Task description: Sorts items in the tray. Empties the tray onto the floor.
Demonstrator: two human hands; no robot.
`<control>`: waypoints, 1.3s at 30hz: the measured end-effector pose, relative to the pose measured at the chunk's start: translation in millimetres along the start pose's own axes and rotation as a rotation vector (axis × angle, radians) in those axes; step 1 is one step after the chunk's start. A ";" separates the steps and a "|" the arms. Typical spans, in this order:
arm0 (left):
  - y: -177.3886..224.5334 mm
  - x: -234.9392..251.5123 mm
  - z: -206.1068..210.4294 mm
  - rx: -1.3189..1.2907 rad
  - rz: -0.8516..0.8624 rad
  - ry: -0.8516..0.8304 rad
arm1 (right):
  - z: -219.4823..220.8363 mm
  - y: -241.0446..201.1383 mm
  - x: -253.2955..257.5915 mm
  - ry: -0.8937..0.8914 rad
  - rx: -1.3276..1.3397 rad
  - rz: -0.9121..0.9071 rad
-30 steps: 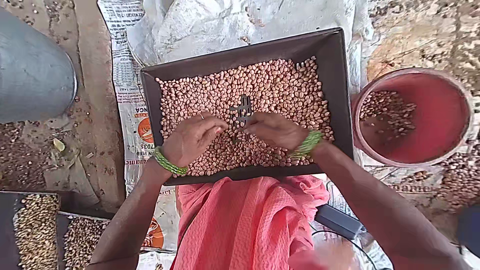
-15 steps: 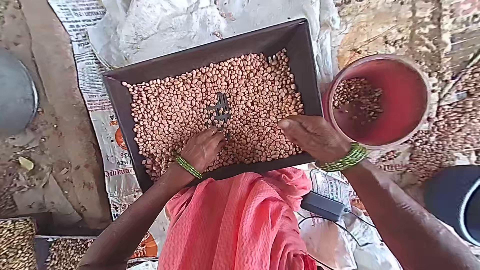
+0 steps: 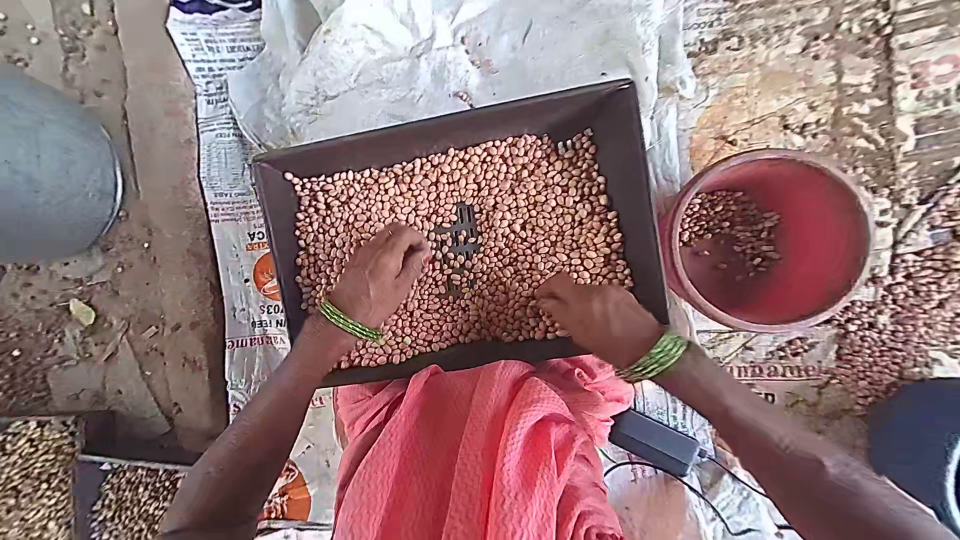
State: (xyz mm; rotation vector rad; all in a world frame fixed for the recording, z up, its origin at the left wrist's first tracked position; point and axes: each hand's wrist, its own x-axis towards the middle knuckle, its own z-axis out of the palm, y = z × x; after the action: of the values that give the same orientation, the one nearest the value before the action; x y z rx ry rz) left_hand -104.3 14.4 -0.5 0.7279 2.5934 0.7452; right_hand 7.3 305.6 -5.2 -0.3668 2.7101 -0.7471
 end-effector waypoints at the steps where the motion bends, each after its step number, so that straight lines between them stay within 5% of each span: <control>1: -3.2 -3.2 -8.8 0.001 0.015 0.028 | -7.5 5.5 -0.6 -0.011 0.250 0.065; 5: -12.2 -34.9 -43.4 0.071 0.077 -0.028 | -23.4 20.1 -3.2 -0.080 1.221 0.252; 8: -16.7 -69.0 -64.7 0.136 0.055 -0.205 | -20.4 24.1 -0.5 -0.114 1.334 0.218; 12: -33.3 -107.9 -90.9 0.426 -0.189 -0.208 | 3.4 0.6 15.6 -0.073 1.115 0.226; 15: -43.2 -113.7 -103.3 0.489 -0.264 0.023 | 28.7 -30.1 35.5 -0.068 0.606 -0.104; 17: -38.3 -109.4 -96.9 0.412 -0.211 0.071 | 42.6 -55.9 53.5 -0.168 0.279 -0.363; 22: -27.7 -91.5 -62.9 0.240 -0.078 0.031 | 52.9 -105.2 100.3 -0.640 -0.176 -0.525; 28: -24.7 -74.8 -24.3 0.232 0.067 -0.037 | 60.9 -111.7 102.3 -0.603 -0.229 -0.556; 31: -30.8 -71.4 -4.8 0.315 0.158 0.005 | 52.0 -108.7 100.4 -0.651 0.064 -0.255; 36: -34.8 -71.4 8.1 0.353 0.167 0.036 | 30.9 -47.7 77.9 -0.391 1.119 -0.020; 39: -33.7 -70.4 11.4 0.377 0.170 0.017 | 22.6 -29.4 71.5 -0.325 1.423 0.086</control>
State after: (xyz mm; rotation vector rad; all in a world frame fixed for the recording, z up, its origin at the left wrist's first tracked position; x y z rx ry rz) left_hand -54.9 -45.2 -16.2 1.0644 2.7448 0.3047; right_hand -45.7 247.9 -24.0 0.0067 1.3398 -2.0303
